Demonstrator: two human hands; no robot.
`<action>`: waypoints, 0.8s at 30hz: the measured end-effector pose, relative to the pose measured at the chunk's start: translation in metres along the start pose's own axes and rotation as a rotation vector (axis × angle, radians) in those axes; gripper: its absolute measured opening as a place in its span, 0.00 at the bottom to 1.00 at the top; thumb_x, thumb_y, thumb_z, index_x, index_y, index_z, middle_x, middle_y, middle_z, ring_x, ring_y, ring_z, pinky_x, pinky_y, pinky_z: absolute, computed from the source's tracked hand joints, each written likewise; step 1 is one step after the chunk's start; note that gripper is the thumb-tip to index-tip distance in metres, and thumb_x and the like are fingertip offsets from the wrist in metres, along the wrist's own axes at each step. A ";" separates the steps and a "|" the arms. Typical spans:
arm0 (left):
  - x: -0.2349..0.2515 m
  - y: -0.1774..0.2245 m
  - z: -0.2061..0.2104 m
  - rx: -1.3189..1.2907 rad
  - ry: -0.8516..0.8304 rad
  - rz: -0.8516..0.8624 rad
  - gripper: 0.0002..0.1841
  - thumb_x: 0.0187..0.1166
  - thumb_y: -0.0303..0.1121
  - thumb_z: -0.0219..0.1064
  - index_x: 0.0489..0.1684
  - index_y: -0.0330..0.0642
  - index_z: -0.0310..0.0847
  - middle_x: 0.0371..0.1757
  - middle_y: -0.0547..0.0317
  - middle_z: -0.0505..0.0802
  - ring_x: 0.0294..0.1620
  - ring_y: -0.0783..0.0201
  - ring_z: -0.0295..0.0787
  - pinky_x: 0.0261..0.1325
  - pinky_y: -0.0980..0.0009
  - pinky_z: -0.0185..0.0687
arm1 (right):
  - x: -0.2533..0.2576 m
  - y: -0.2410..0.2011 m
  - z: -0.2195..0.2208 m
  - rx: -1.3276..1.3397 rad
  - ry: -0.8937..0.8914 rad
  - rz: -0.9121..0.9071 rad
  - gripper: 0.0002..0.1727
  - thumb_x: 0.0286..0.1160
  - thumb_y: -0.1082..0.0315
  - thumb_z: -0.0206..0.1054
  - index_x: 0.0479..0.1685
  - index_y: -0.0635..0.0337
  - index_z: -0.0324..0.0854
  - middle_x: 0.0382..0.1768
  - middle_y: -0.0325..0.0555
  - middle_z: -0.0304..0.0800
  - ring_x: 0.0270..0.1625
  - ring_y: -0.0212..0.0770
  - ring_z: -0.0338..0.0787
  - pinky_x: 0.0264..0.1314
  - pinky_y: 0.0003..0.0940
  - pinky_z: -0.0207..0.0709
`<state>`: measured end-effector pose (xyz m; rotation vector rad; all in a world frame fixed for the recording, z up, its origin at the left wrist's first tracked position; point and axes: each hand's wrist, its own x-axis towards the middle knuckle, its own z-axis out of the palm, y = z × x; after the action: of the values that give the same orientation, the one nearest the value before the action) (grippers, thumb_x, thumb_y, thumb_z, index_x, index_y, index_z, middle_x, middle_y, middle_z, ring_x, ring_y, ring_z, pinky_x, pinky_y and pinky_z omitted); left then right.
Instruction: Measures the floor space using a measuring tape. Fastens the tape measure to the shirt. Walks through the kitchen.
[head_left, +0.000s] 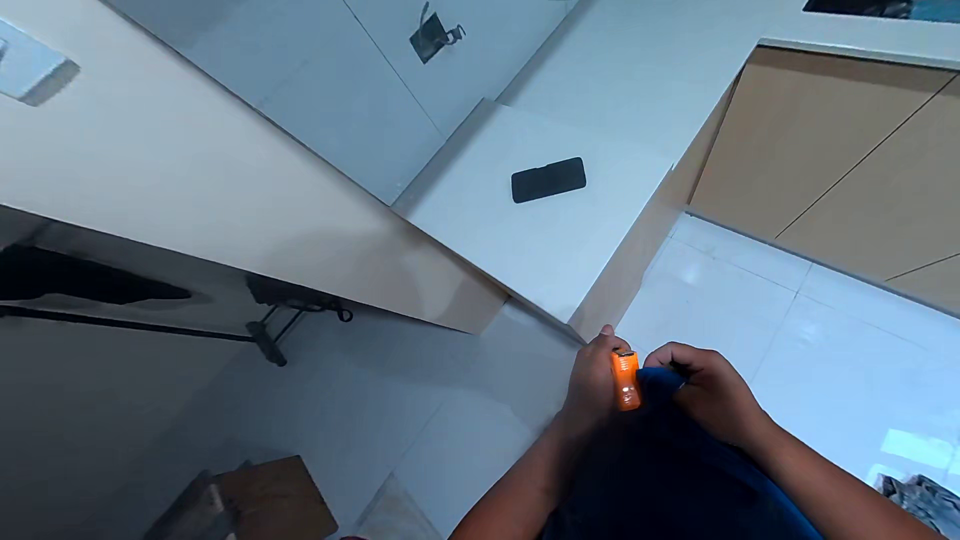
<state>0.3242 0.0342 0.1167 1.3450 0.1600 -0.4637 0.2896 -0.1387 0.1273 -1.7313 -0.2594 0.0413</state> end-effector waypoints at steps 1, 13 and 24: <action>-0.001 0.002 0.001 0.059 0.004 0.000 0.29 0.94 0.43 0.35 0.31 0.41 0.80 0.24 0.64 0.85 0.26 0.71 0.82 0.35 0.73 0.82 | 0.001 0.000 0.000 -0.064 0.009 -0.050 0.05 0.69 0.72 0.68 0.38 0.60 0.88 0.29 0.34 0.90 0.31 0.18 0.85 0.37 0.14 0.80; -0.005 0.012 0.000 0.446 -0.149 -0.161 0.27 0.94 0.46 0.41 0.30 0.43 0.83 0.26 0.64 0.85 0.31 0.71 0.83 0.40 0.68 0.81 | 0.007 -0.011 -0.013 -0.498 -0.199 -0.148 0.11 0.64 0.74 0.68 0.44 0.58 0.92 0.40 0.45 0.96 0.43 0.40 0.95 0.47 0.38 0.89; -0.003 0.019 0.005 0.571 -0.210 -0.234 0.27 0.95 0.47 0.42 0.33 0.43 0.84 0.28 0.64 0.83 0.33 0.70 0.81 0.42 0.66 0.78 | 0.006 -0.012 -0.024 -0.475 -0.254 -0.144 0.08 0.62 0.75 0.69 0.39 0.60 0.90 0.36 0.46 0.94 0.38 0.39 0.93 0.42 0.36 0.88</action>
<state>0.3281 0.0328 0.1361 1.8311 0.0073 -0.8907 0.2974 -0.1586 0.1443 -2.1750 -0.6197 0.1014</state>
